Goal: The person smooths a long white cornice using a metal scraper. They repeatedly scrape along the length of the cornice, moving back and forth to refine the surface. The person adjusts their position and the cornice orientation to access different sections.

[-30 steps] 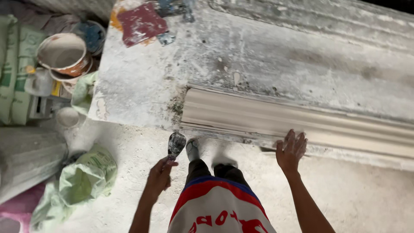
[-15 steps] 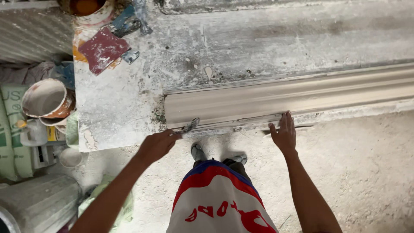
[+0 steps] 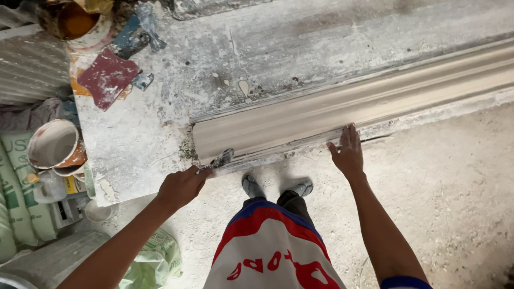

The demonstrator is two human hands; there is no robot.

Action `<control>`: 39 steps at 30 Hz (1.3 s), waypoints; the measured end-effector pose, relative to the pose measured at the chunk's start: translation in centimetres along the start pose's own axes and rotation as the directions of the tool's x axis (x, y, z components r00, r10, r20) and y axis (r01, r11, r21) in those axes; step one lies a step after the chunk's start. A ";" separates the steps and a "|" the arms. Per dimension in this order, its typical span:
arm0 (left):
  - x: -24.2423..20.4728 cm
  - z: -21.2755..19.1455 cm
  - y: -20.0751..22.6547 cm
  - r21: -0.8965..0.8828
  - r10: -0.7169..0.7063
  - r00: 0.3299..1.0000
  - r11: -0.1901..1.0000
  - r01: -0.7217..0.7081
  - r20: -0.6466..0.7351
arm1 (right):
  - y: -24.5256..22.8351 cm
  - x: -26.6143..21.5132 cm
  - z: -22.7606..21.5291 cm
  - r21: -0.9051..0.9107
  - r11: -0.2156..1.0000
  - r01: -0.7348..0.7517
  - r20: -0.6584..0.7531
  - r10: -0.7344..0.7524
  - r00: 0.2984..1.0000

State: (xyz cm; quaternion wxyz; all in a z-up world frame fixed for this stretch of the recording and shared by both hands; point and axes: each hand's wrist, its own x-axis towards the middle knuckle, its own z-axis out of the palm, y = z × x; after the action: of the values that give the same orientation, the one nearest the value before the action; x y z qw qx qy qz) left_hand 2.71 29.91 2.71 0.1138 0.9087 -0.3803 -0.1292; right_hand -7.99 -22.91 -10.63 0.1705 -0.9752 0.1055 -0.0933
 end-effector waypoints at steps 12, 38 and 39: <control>3.6 2.1 3.7 -0.076 0.018 0.999 0.997 -0.021 -0.032 | -0.8 0.1 -0.7 0.020 0.994 -0.107 0.029 0.106 0.994; 12.9 3.6 10.2 -0.084 0.118 0.992 0.989 -0.122 -0.043 | -1.2 0.1 -0.8 -0.022 0.997 -0.078 -0.070 0.077 0.995; 13.4 3.8 10.2 -0.093 0.129 0.989 0.986 -0.136 -0.073 | -1.0 0.4 -0.9 -0.041 0.997 -0.070 -0.081 0.066 0.994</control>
State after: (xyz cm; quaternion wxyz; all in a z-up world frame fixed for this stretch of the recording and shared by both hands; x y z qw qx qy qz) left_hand 3.85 12.83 0.29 0.1789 0.8785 -0.4292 -0.1094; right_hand -7.64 -22.38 -9.39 0.1479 -0.9701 0.1475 -0.1239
